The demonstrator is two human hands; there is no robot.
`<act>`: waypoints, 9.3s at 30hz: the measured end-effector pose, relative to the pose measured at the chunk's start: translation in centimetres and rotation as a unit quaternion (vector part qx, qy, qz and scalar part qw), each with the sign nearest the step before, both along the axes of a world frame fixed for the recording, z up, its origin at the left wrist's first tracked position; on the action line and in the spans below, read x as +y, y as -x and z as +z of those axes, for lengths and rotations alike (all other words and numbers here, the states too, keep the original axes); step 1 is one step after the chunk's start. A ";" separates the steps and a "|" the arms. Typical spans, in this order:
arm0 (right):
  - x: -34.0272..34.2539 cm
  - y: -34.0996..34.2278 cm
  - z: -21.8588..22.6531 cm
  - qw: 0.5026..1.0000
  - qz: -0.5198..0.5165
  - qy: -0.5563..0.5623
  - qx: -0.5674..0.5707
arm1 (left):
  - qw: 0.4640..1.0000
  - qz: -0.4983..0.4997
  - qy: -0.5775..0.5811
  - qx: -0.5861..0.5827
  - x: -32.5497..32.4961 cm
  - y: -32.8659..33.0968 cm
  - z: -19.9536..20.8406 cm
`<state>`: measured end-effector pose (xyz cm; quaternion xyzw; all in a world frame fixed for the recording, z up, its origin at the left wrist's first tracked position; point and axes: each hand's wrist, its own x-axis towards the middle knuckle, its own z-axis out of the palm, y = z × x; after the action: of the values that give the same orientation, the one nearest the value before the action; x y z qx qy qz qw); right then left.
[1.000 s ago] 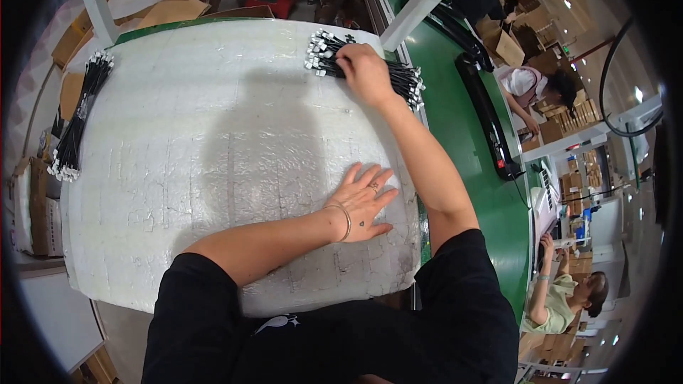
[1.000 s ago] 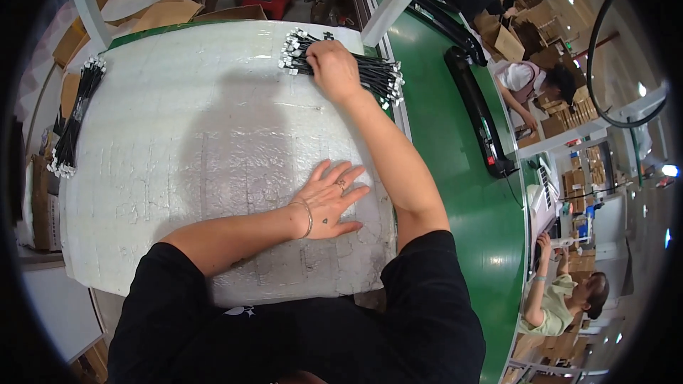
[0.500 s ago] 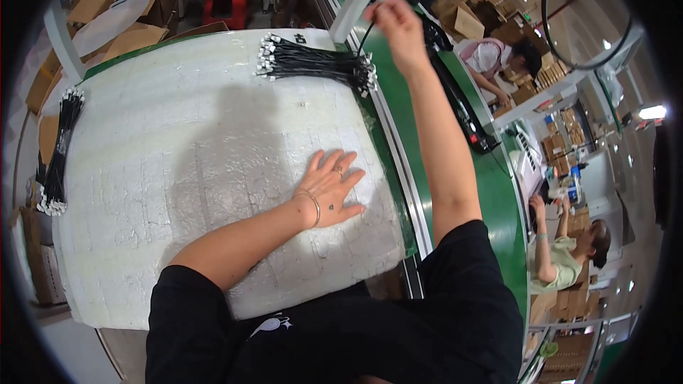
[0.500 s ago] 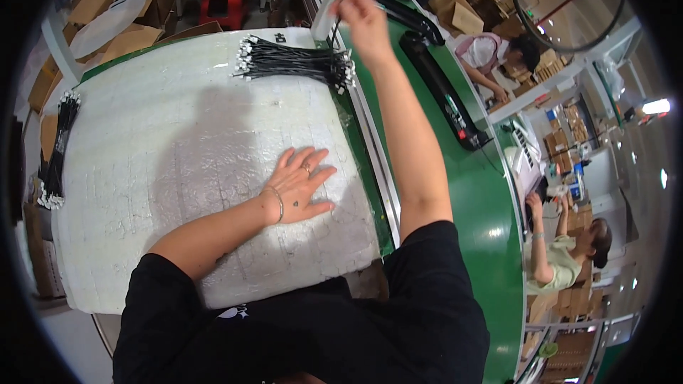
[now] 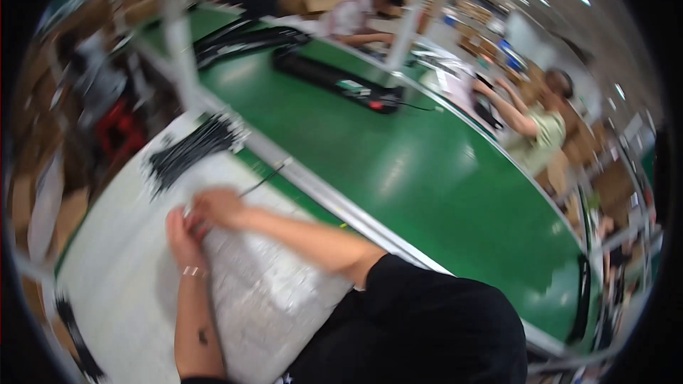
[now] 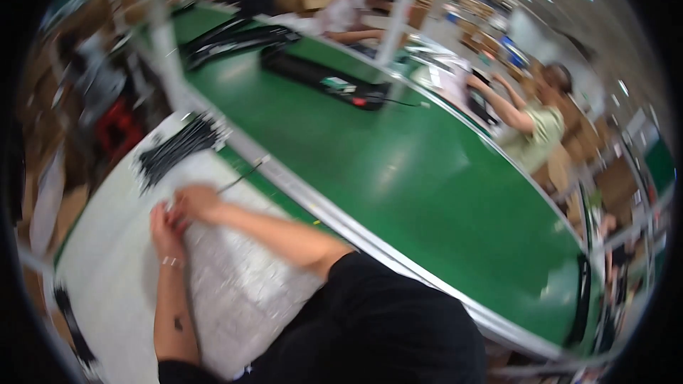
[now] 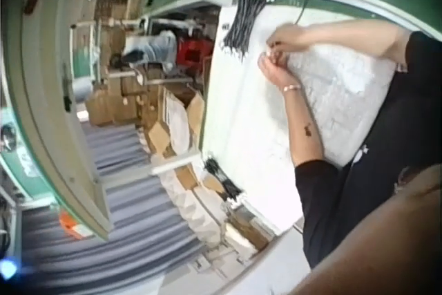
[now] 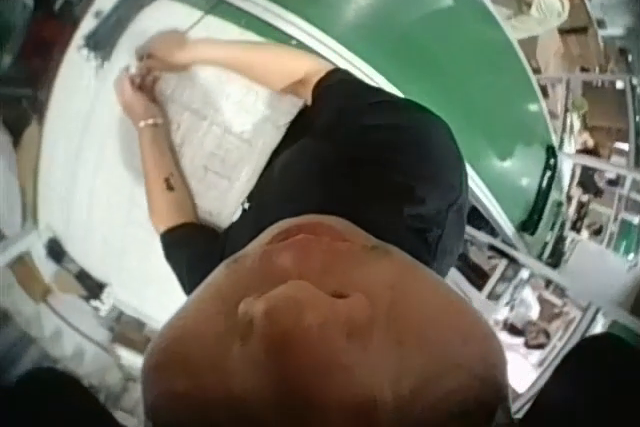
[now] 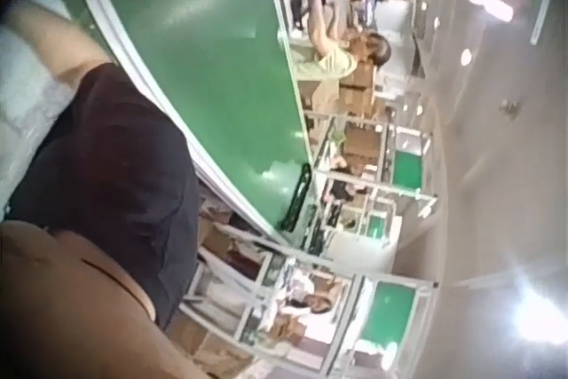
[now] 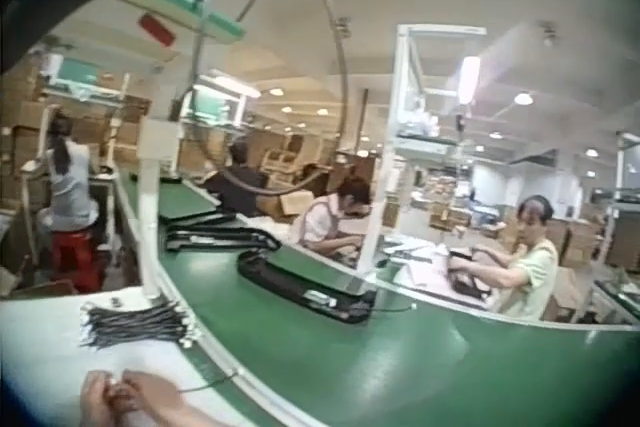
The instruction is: Connecting cables to circuit boards and placing them into plastic housings on an assembly line.
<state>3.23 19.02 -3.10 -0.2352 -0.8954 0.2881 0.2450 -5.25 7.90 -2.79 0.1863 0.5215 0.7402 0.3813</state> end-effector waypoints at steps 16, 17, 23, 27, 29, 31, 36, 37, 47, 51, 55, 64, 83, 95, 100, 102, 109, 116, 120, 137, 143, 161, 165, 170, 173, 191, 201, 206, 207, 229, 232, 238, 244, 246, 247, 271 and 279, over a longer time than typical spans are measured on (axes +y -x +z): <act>-0.8 -2.6 3.3 0.979 0.119 -0.062 0.151 | 0.988 -0.039 0.070 0.135 -1.6 0.6 1.8; -0.9 -2.4 3.1 0.979 0.130 -0.044 0.152 | 0.988 -0.041 0.071 0.134 -1.7 0.4 1.9; -0.7 -2.2 2.2 0.976 0.149 -0.029 0.155 | 0.988 -0.029 0.051 0.142 -1.2 0.4 1.0; -0.6 -2.4 2.1 0.974 0.148 -0.032 0.166 | 0.986 -0.033 0.064 0.148 -1.1 0.2 1.0; -0.6 -2.2 2.2 0.976 0.153 -0.024 0.153 | 0.987 -0.028 0.061 0.143 -1.2 -0.1 1.2; -0.6 -2.1 2.1 0.977 0.149 -0.020 0.149 | 0.985 -0.023 0.065 0.157 -1.3 -0.3 1.6; -0.9 -1.6 2.2 0.980 0.156 0.007 0.125 | 0.988 -0.024 0.067 0.140 -1.7 0.3 1.3; -0.8 -1.8 2.4 0.978 0.152 0.001 0.144 | 0.988 -0.029 0.061 0.141 -1.8 0.1 1.6; -0.6 -2.4 3.1 0.972 0.119 -0.042 0.197 | 0.989 -0.049 0.052 0.126 -1.3 -0.7 2.7; -0.9 -2.1 3.4 0.971 0.136 -0.035 0.194 | 0.991 -0.031 0.052 0.117 -1.6 0.0 1.8; -1.0 -2.2 3.3 0.978 0.135 -0.030 0.154 | 0.994 -0.040 0.035 0.099 -1.3 0.1 1.7; -1.3 -2.0 3.2 0.985 0.128 -0.013 0.114 | 0.993 -0.073 0.029 0.091 -1.4 0.1 2.2; -1.4 -2.4 4.2 0.990 0.119 -0.022 0.072 | 0.992 -0.056 0.023 0.115 -1.3 -0.1 2.1; -0.5 -3.4 4.6 0.995 0.052 -0.061 0.060 | 0.992 -0.062 0.027 0.108 -0.7 -1.5 3.4; 1.2 -2.4 6.4 0.989 -0.052 -0.102 0.094 | 0.994 -0.065 0.033 0.081 -1.0 -0.7 1.5; 4.7 -2.0 8.4 0.979 -0.076 -0.181 0.058 | 0.993 -0.051 0.054 0.096 -1.4 -0.7 2.2; 21.0 -2.7 10.3 0.920 -0.232 -0.296 -0.108 | 0.976 -0.045 0.065 0.204 -1.1 -1.4 2.8; 30.8 -3.0 6.7 0.881 -0.289 -0.201 -0.316 | 0.966 -0.061 0.080 0.239 -0.9 -1.6 3.0; 31.5 -3.7 6.5 0.855 -0.242 -0.308 -0.339 | 0.962 -0.066 0.097 0.245 -0.7 -1.3 3.1; 14.9 -2.3 11.3 0.918 -0.166 -0.361 -0.019 | 0.963 -0.083 0.060 0.249 -0.8 -1.2 2.2; -0.3 4.0 6.1 0.935 0.140 -0.324 -0.028 | 0.986 0.026 -0.069 -0.153 -0.2 0.8 2.4; -2.6 3.4 4.5 0.972 0.082 -0.210 0.060 | 0.964 -0.024 -0.142 -0.225 -1.0 3.6 0.6; -2.1 3.2 4.4 0.971 0.082 -0.219 0.049 | 0.966 -0.012 -0.147 -0.211 -0.6 3.6 0.2; -1.6 2.9 4.1 0.967 0.060 -0.238 0.073 | 0.952 -0.098 -0.193 -0.215 -0.8 3.9 -0.5; -2.1 3.4 4.3 0.955 0.046 -0.284 0.078 | 0.975 -0.027 -0.131 -0.177 -0.7 3.1 1.1; -2.3 3.3 4.0 0.954 0.107 -0.255 0.115 | 0.968 -0.056 -0.155 -0.188 -1.0 4.1 0.2; -1.6 3.6 3.2 0.958 0.112 -0.236 0.115 | 0.973 -0.069 -0.137 -0.173 -1.1 3.9 0.7; -1.3 3.3 3.7 0.962 0.124 -0.218 0.103 | 0.970 -0.084 -0.149 -0.175 -1.0 3.9 0.9; -1.4 3.1 3.7 0.962 0.124 -0.219 0.103 | 0.969 -0.085 -0.149 -0.175 -1.1 3.7 1.0; -1.1 3.5 3.3 0.968 0.113 -0.203 0.097 | 0.971 -0.077 -0.147 -0.170 -1.1 4.1 0.4; -1.0 3.3 3.4 0.965 0.114 -0.210 0.106 | 0.968 -0.096 -0.161 -0.170 -1.2 4.6 0.0; -1.1 3.6 3.3 0.971 0.111 -0.193 0.089 | 0.965 -0.079 -0.162 -0.191 -1.3 4.3 0.0; -1.2 3.3 4.1 0.970 0.108 -0.198 0.095 | 0.957 -0.096 -0.186 -0.200 -1.3 4.9 -0.2; -1.2 3.3 4.0 0.969 0.107 -0.197 0.105 | 0.958 -0.091 -0.179 -0.202 -1.4 4.8 0.0; -1.2 3.4 3.8 0.968 0.108 -0.195 0.118 | 0.959 -0.089 -0.180 -0.202 -1.3 4.7 0.0; -0.4 3.9 2.8 0.971 0.137 -0.142 0.139 | 0.967 -0.064 -0.156 -0.189 -1.3 4.7 -0.3; 0.0 4.1 2.6 0.968 0.143 -0.130 0.157 | 0.965 -0.031 -0.148 -0.214 -1.0 4.1 0.2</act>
<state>-0.82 18.97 -0.46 -0.0228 -0.8996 0.2345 0.3677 -9.31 6.92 -2.56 0.0939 0.3065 0.8195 0.4750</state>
